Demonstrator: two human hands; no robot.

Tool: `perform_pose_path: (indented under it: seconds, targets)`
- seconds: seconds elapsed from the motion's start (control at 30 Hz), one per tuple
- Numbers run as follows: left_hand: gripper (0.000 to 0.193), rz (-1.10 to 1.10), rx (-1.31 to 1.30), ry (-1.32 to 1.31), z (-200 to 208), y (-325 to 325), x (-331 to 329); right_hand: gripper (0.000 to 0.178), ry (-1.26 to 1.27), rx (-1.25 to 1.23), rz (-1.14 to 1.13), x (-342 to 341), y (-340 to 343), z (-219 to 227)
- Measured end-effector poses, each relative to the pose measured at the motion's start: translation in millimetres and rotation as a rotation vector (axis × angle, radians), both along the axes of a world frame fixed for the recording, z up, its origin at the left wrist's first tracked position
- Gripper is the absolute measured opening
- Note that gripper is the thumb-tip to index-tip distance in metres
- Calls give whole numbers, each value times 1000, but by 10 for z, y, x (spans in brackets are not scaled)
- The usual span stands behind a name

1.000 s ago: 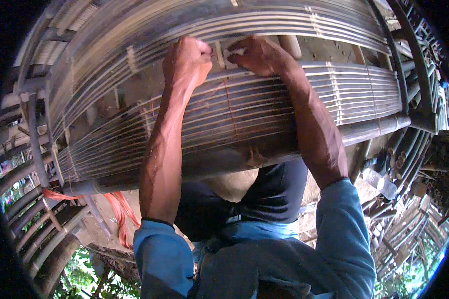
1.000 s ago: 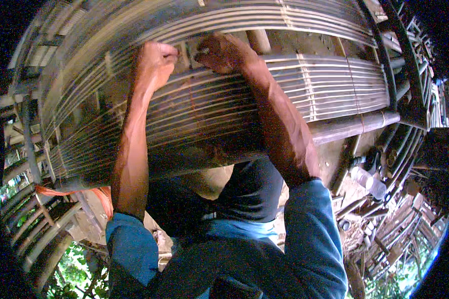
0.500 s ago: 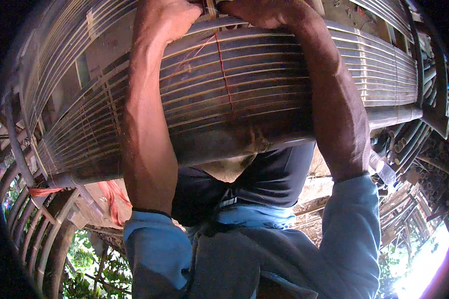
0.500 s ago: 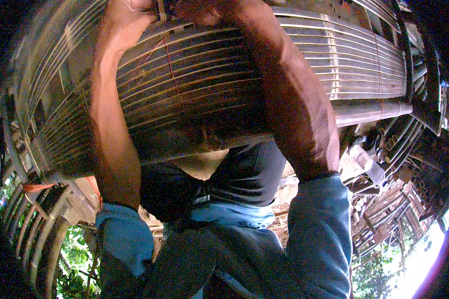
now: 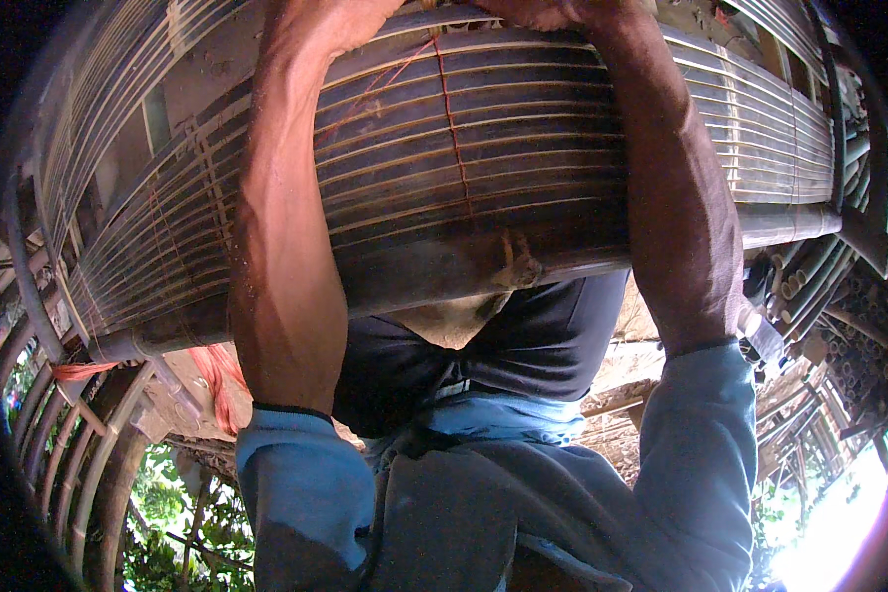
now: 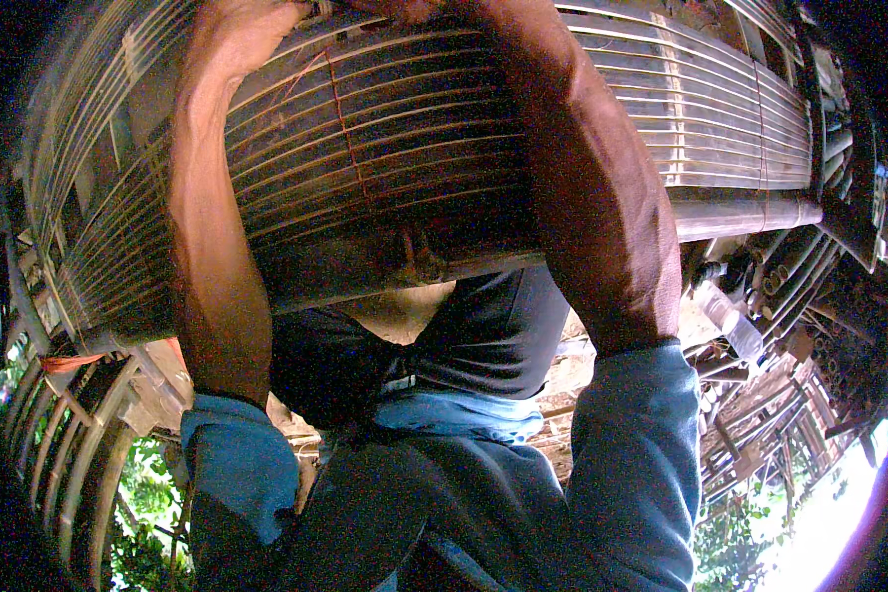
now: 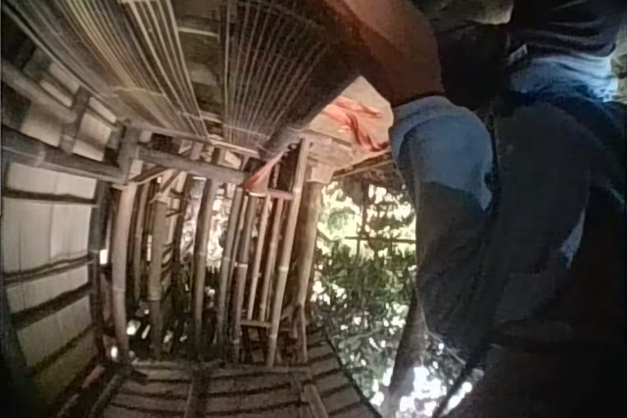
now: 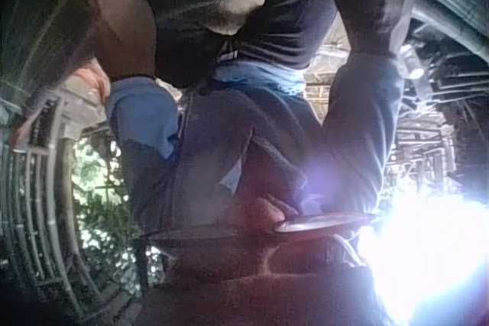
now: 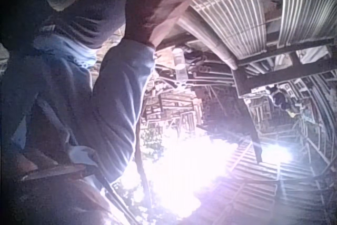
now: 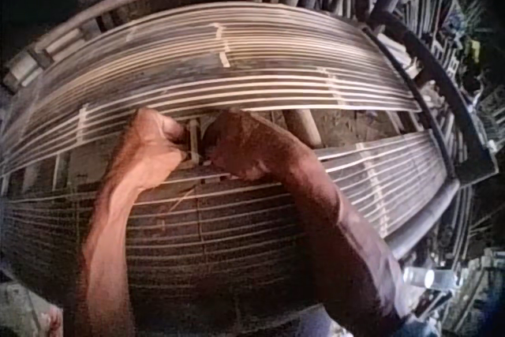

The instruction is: The person weaves thin bamboo slats together using red string to create a large mat, threading the string through the slats and pulling it tight by hand.

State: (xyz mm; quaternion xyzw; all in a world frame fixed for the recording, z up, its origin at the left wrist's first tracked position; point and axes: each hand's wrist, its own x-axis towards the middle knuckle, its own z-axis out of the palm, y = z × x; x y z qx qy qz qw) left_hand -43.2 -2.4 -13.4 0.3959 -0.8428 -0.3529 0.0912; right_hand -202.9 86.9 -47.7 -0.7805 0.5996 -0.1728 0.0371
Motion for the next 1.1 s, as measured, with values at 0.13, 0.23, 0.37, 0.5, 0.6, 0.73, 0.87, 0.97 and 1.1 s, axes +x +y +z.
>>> perform_pose_path:
  seconds: [0.13,0.23,0.37,0.5,0.6,0.73,0.87,0.97,1.1]
  targets:
    - [11,-2,19,-109,97,50,-54,21,54,-41,1,-55,-32,-51]
    - [11,-52,9,-49,53,33,-38,20,75,-67,5,-54,-10,-81]
    - [11,-71,13,-88,39,12,-77,19,103,-98,-2,-73,16,-101]
    - [11,-12,1,-96,159,54,-10,18,111,-135,12,-5,-29,-82]
    - [10,-15,0,-107,133,47,-27,17,128,-152,-2,-22,-21,-97]
    - [10,-14,17,-127,81,-10,-2,15,130,-178,-12,-10,-50,-79]
    - [10,-15,37,-133,75,28,-63,14,151,-177,-7,-22,44,-142]
    - [9,16,8,-98,118,41,-8,13,152,-194,17,30,38,-105]
    - [9,-33,6,-90,85,-7,23,12,152,-205,19,60,28,-92]
